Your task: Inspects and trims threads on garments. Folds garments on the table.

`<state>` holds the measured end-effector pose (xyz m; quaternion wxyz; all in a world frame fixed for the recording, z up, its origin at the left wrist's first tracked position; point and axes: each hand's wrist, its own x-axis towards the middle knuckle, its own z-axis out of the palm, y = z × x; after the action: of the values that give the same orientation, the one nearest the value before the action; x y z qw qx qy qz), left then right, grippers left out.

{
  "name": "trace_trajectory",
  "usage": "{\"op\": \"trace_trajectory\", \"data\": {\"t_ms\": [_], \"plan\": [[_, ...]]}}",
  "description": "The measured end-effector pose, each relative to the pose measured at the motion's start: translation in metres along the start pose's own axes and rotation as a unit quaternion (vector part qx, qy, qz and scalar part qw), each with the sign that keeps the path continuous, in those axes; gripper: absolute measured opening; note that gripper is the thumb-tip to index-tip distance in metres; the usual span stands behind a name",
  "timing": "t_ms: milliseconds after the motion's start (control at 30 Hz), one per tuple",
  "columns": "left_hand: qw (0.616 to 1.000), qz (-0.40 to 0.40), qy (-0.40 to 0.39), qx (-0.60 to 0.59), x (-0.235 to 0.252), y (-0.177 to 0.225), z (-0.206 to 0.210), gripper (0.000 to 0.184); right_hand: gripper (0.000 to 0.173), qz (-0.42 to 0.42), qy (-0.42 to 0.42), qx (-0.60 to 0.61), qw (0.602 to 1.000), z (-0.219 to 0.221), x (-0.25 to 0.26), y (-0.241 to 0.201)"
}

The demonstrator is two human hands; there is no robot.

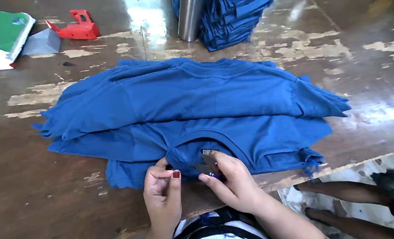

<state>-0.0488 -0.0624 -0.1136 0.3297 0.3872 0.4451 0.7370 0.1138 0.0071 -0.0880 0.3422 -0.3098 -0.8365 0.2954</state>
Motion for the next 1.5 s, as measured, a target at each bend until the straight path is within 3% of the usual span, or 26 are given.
{"op": "trace_trajectory", "data": {"t_ms": [100, 167, 267, 333, 367, 400, 500, 567, 633, 700, 767, 867, 933, 1000, 1067, 1167, 1267, 1400, 1500], "plan": [[0.995, 0.053, -0.007, 0.082, -0.001, 0.006, -0.002, 0.01, 0.037, -0.01, 0.013, 0.153, 0.988, 0.01, 0.008, -0.007], [0.976, 0.106, -0.064, 0.178, -0.001, 0.019, -0.015, 0.013, 0.03, 0.005, 0.025, 0.278, 0.96, 0.025, 0.012, -0.01], [0.928, 0.097, -0.26, 0.247, 0.006, 0.059, -0.041, 0.004, 0.021, 0.045, 0.038, 0.387, 0.92, 0.032, 0.015, -0.012], [0.876, 0.037, -0.408, 0.254, 0.015, 0.081, -0.056, 0.022, 0.013, 0.08, 0.047, 0.408, 0.908, 0.031, 0.017, -0.012], [0.854, 0.02, -0.443, 0.273, 0.02, 0.086, -0.061, 0.03, 0.009, 0.098, 0.054, 0.415, 0.903, 0.031, 0.018, -0.012], [0.843, 0.015, -0.437, 0.314, 0.023, 0.086, -0.063, 0.037, 0.006, 0.116, 0.059, 0.423, 0.897, 0.031, 0.019, -0.011], [0.83, 0.048, -0.316, 0.457, 0.029, 0.068, -0.052, 0.051, 0.008, 0.15, 0.069, 0.437, 0.884, 0.03, 0.018, -0.011], [0.833, 0.068, -0.262, 0.483, 0.03, 0.049, -0.039, 0.056, 0.008, 0.156, 0.077, 0.442, 0.88, 0.03, 0.017, -0.011], [0.829, 0.094, -0.226, 0.504, 0.027, 0.037, -0.026, 0.056, 0.009, 0.158, 0.082, 0.449, 0.875, 0.031, 0.016, -0.011], [0.801, 0.132, -0.2, 0.549, 0.023, 0.031, -0.016, 0.051, 0.01, 0.161, 0.085, 0.453, 0.873, 0.031, 0.015, -0.01], [0.79, 0.15, -0.227, 0.549, 0.024, 0.036, -0.018, 0.048, 0.008, 0.164, 0.087, 0.453, 0.872, 0.031, 0.015, -0.009], [0.807, 0.132, -0.383, 0.429, 0.03, 0.06, -0.036, 0.037, 0.008, 0.159, 0.088, 0.461, 0.869, 0.031, 0.014, -0.007], [0.798, 0.083, -0.493, 0.337, 0.034, 0.073, -0.048, 0.025, 0.007, 0.164, 0.088, 0.468, 0.864, 0.03, 0.014, -0.007], [0.787, 0.018, -0.535, 0.308, 0.037, 0.08, -0.057, 0.031, 0.007, 0.167, 0.089, 0.48, 0.856, 0.03, 0.013, -0.007], [0.8, 0.009, -0.48, 0.36, 0.037, 0.079, -0.061, 0.044, 0.004, 0.156, 0.088, 0.499, 0.848, 0.028, 0.011, -0.006], [0.827, 0.06, -0.332, 0.451, 0.039, 0.065, -0.059, 0.053, 0.004, 0.133, 0.083, 0.508, 0.847, 0.019, 0.004, -0.001], [0.838, 0.078, -0.261, 0.473, 0.041, 0.048, -0.048, 0.056, 0.003, 0.104, 0.055, 0.477, 0.871, 0.005, -0.006, 0.002], [0.844, 0.099, -0.261, 0.458, 0.04, 0.039, -0.041, 0.037, 0.007, 0.013, 0.057, 0.315, 0.947, -0.043, -0.027, 0.008], [0.836, 0.085, -0.376, 0.391, 0.045, 0.052, -0.055, 0.03, 0.006, 0.03, 0.095, 0.198, 0.975, -0.091, -0.046, 0.025]]}}
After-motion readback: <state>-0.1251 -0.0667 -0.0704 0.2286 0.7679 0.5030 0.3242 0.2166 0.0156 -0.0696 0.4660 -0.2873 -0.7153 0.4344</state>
